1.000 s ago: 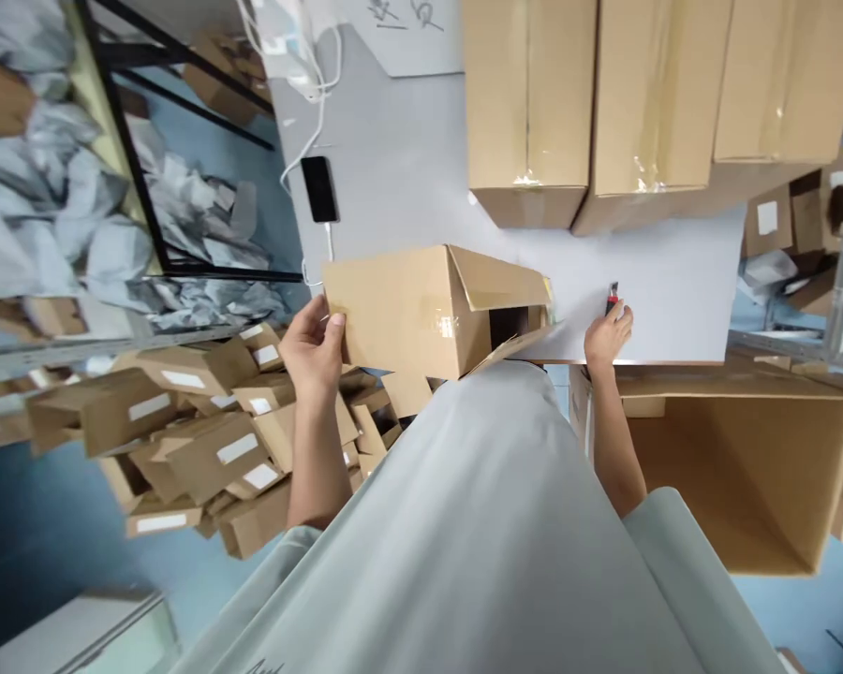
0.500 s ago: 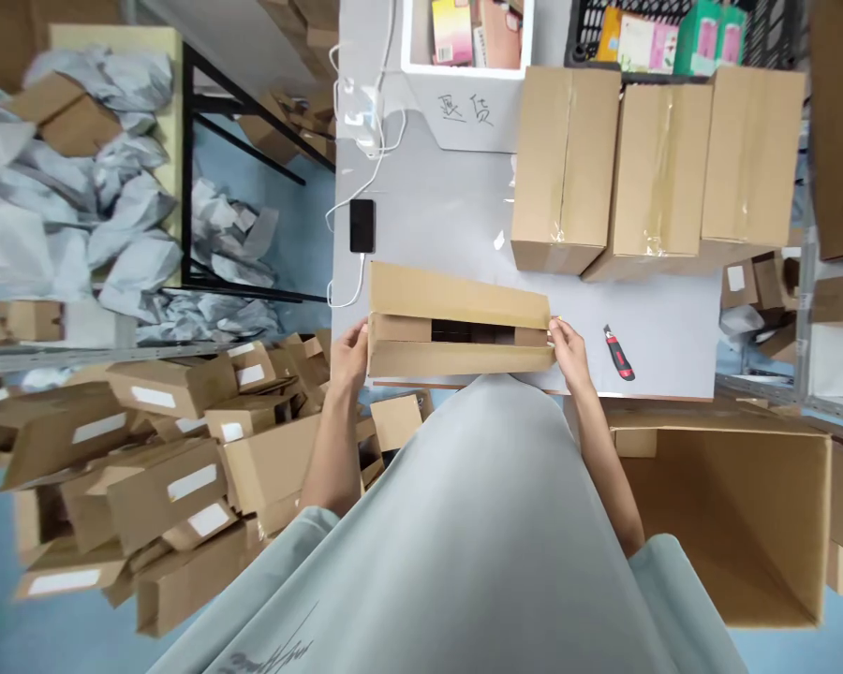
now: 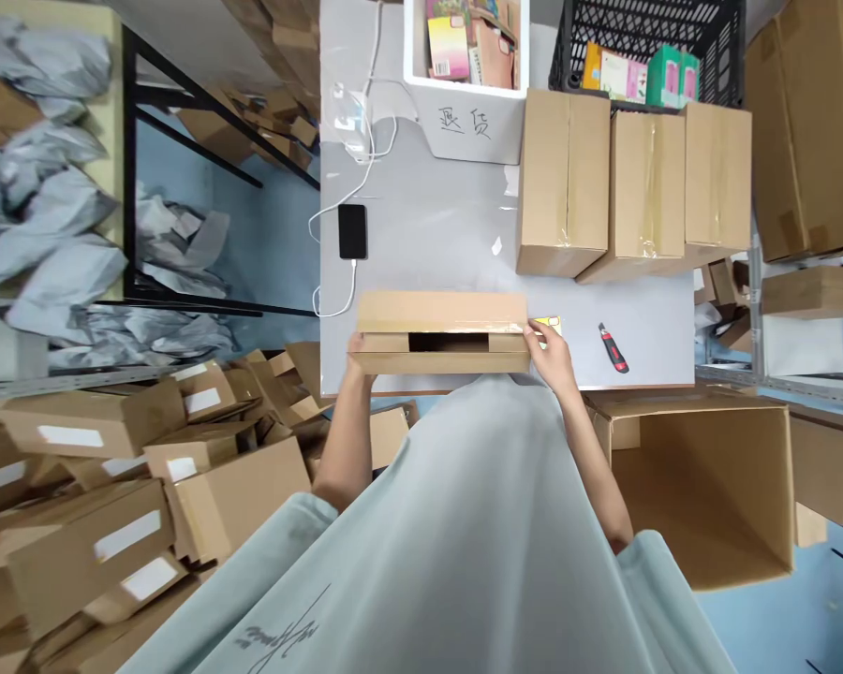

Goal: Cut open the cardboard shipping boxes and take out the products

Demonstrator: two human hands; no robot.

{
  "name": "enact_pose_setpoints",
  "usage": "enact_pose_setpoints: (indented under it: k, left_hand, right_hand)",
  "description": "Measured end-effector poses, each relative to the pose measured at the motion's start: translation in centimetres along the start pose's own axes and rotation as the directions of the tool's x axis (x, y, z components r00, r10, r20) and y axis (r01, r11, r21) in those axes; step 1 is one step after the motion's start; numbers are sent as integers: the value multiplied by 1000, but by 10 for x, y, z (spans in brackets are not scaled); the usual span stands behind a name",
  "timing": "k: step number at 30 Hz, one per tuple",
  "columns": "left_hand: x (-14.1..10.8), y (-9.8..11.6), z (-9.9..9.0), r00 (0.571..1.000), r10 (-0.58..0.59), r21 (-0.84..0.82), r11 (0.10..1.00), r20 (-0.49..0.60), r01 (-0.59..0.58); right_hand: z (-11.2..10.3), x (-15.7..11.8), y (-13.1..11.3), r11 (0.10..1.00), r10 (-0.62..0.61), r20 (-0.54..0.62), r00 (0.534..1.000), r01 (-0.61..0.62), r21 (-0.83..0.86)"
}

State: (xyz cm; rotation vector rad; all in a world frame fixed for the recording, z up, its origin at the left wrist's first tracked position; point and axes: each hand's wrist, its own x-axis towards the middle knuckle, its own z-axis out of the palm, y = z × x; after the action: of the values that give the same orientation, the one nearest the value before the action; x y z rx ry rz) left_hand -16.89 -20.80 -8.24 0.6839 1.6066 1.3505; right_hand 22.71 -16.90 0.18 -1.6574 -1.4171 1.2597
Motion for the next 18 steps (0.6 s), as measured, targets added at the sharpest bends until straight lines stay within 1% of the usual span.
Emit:
enact_pose_setpoints:
  k: [2,4,6,8,10,13,15,17,18]
  left_hand:
    - [-3,8,-19,994,-50,-33,998,-100,47]
    - [-11,23,-34,980,-52,-42,998,-192,44]
    - [-23,43,-40,972,35,18,999,-232,-32]
    - [-39,67,-32,960,184,118,980,-212,-162]
    - [-56,91,-11,935,323,197,936,-149,-292]
    - [-82,118,38,900,435,300,856,24,-421]
    - [-97,129,74,852,490,367,770,182,-522]
    - [-109,133,106,788,520,418,668,330,-616]
    - [-114,133,120,761,516,439,622,393,-648]
  right_hand:
    - [1,6,9,1000,13,-10,1000,-13,0]
    - [-5,18,22,990,107,-75,991,-114,-87]
    - [-13,31,39,942,220,-177,959,-256,-218]
    - [-20,43,58,872,307,-253,918,-377,-311]
    - [-21,51,77,806,380,-290,878,-469,-362]
    - [-12,55,101,707,468,-320,824,-566,-423]
    - [-2,54,114,665,493,-335,803,-596,-450]
    - [7,52,124,649,492,-343,800,-600,-469]
    - [11,51,129,649,486,-343,803,-595,-473]
